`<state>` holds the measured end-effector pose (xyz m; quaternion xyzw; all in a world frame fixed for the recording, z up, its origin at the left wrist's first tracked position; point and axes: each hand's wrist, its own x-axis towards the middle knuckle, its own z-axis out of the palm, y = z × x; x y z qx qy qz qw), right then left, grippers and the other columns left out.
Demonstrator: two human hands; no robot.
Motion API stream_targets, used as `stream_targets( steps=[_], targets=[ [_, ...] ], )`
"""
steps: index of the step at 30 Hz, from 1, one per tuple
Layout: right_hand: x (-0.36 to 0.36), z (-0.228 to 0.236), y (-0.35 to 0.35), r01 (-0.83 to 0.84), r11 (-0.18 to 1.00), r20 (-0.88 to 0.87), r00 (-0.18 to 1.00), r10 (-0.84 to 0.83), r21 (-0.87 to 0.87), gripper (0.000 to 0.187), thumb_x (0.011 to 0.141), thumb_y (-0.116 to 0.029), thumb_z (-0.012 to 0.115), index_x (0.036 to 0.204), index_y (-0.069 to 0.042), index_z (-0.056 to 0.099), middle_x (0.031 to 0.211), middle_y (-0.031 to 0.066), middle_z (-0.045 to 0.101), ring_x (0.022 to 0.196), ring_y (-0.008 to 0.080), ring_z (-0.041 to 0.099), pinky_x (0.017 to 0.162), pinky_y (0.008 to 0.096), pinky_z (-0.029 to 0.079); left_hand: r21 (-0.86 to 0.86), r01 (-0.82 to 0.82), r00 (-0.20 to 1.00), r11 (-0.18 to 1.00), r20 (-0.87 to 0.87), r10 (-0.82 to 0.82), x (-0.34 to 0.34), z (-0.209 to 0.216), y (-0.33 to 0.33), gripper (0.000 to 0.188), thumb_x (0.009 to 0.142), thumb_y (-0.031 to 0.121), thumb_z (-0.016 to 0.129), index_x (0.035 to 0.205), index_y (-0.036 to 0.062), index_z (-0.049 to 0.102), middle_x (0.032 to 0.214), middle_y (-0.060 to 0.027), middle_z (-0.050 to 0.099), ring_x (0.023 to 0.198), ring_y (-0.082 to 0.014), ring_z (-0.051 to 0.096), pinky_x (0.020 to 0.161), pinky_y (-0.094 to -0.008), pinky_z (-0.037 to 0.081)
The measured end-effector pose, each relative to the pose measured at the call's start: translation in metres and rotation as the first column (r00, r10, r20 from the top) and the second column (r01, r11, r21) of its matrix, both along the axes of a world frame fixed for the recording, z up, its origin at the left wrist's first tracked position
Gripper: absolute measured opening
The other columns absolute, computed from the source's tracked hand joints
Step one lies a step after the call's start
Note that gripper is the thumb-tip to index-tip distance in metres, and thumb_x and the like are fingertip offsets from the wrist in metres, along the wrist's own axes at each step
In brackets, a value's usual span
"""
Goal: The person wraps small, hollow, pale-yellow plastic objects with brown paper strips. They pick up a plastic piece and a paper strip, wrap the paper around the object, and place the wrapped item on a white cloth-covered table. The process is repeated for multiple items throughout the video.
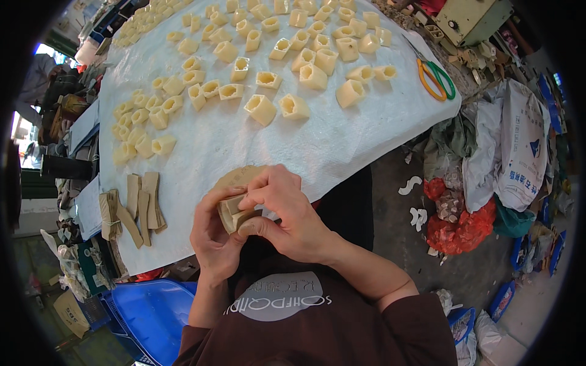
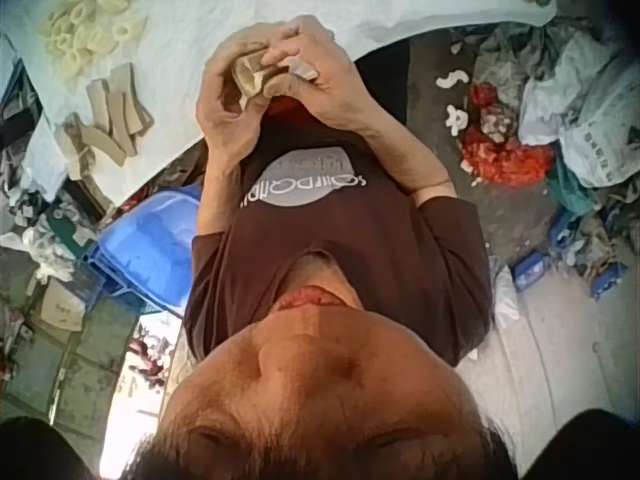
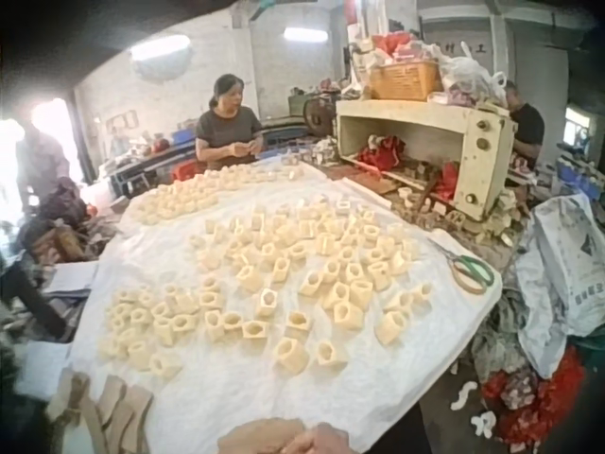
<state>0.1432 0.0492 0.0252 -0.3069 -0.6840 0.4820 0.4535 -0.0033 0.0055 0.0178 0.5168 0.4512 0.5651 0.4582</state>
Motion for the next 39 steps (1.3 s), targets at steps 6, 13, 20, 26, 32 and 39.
stream_targets(
  steps=[6, 13, 20, 26, 32, 39],
  targets=[
    [0.005, 0.001, 0.006, -0.016, 0.973, 0.122, 0.992, -0.013, 0.23, 0.019, 0.068, -0.009, 0.069, 0.082, -0.011, 0.056, 0.082, 0.0012, 0.05, 0.081, 0.0191, 0.046, 0.078, 0.0367, 0.025, -0.005, 0.038, 0.979, 0.999, -0.202, -0.039, -0.008, 0.002, 0.001, 0.054, 0.071, 0.014, 0.075, 0.114, -0.0026, 0.046, 0.115, -0.0139, 0.049, 0.106, -0.0211, 0.051, 0.089, -0.0319, 0.042],
    [-0.003, -0.006, -0.007, 0.139, 0.891, 0.061, 0.981, -0.183, 0.433, 0.022, 0.064, -0.008, 0.069, 0.079, -0.01, 0.053, 0.076, 0.0003, 0.047, 0.071, 0.0186, 0.044, 0.068, 0.0375, 0.023, -0.186, -0.01, 1.0, 0.983, -0.029, 0.005, -0.005, 0.002, -0.007, 0.05, 0.068, -0.002, 0.069, 0.113, -0.004, 0.048, 0.109, -0.0116, 0.053, 0.099, -0.0182, 0.055, 0.085, -0.0304, 0.047],
    [-0.005, -0.005, -0.014, 0.15, 0.85, 0.041, 0.979, -0.198, 0.504, 0.022, 0.065, -0.01, 0.07, 0.079, -0.01, 0.052, 0.073, -0.0002, 0.048, 0.066, 0.017, 0.044, 0.066, 0.0363, 0.022, -0.242, -0.011, 0.986, 0.97, 0.159, 0.051, -0.003, -0.001, -0.005, 0.053, 0.07, 0.0, 0.07, 0.116, -0.0061, 0.044, 0.106, -0.0124, 0.053, 0.096, -0.0189, 0.057, 0.081, -0.0305, 0.049],
    [0.001, -0.001, -0.01, 0.186, 0.91, 0.055, 0.974, -0.222, 0.372, 0.022, 0.065, -0.007, 0.07, 0.08, -0.01, 0.053, 0.073, 0.0003, 0.051, 0.067, 0.0171, 0.045, 0.069, 0.0354, 0.024, -0.206, -0.025, 0.998, 0.978, 0.059, 0.038, -0.004, 0.002, -0.011, 0.049, 0.071, 0.004, 0.071, 0.112, -0.0055, 0.047, 0.099, -0.0094, 0.057, 0.094, -0.0174, 0.057, 0.077, -0.0295, 0.05],
    [0.004, -0.003, -0.008, 0.15, 0.964, 0.07, 0.983, -0.169, 0.222, 0.019, 0.065, -0.005, 0.07, 0.076, -0.01, 0.056, 0.076, 0.0004, 0.052, 0.071, 0.0171, 0.044, 0.071, 0.0342, 0.025, -0.119, 0.018, 0.985, 0.993, -0.17, -0.039, -0.005, 0.006, -0.011, 0.046, 0.066, 0.001, 0.071, 0.108, -0.0014, 0.052, 0.097, -0.0092, 0.058, 0.087, -0.0166, 0.057, 0.069, -0.0257, 0.049],
    [0.007, -0.006, -0.007, 0.0, 0.989, 0.013, 1.0, -0.002, 0.146, 0.017, 0.072, -0.012, 0.07, 0.079, -0.007, 0.055, 0.075, 0.0019, 0.049, 0.074, 0.0174, 0.043, 0.072, 0.0318, 0.03, 0.024, 0.095, 0.963, 0.995, -0.255, -0.086, -0.007, 0.01, -0.009, 0.048, 0.066, 0.002, 0.072, 0.11, -0.0007, 0.052, 0.103, -0.0126, 0.057, 0.092, -0.0201, 0.056, 0.074, -0.027, 0.046]
  ],
)
